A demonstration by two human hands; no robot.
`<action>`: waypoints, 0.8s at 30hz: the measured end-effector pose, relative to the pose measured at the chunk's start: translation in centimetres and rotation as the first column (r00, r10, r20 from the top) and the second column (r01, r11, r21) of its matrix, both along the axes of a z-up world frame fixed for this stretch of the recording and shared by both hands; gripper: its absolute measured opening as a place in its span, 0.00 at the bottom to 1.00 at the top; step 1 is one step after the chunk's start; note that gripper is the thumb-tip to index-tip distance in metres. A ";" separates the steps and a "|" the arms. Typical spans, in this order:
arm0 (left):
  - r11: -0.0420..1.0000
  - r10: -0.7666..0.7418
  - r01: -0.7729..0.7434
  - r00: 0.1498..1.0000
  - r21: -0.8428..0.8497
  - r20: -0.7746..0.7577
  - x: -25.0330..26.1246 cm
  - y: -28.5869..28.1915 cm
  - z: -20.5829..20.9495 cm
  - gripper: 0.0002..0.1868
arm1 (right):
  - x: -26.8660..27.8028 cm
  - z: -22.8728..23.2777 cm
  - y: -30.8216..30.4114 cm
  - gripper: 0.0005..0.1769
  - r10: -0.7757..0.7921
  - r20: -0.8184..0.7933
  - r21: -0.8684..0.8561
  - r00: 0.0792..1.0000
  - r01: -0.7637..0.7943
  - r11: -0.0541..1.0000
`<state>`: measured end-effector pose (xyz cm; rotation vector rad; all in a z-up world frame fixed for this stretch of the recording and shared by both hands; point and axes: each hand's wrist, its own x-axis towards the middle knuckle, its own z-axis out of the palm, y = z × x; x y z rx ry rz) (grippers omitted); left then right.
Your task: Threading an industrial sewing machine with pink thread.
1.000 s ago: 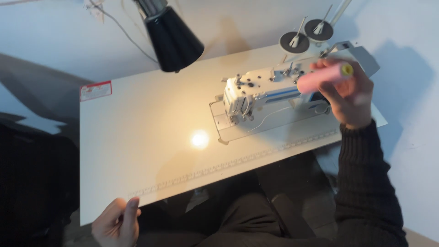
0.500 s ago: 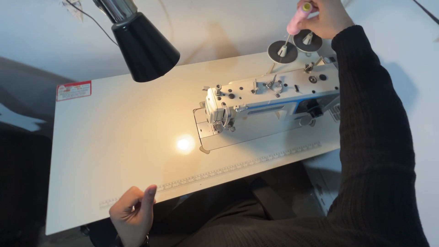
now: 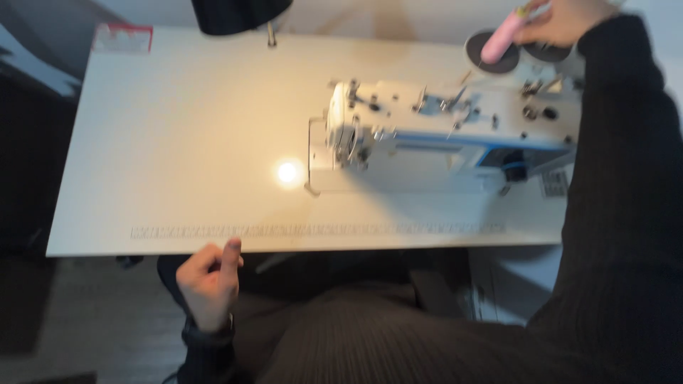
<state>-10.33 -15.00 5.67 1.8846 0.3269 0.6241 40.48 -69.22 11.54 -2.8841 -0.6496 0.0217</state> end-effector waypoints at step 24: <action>0.948 -0.306 0.311 0.949 0.067 -0.079 5.3 -8.0 -1.4 0.19 | -32.3 -8.0 16.5 0.13 -0.288 -0.080 0.883 0.954 0.202 0.424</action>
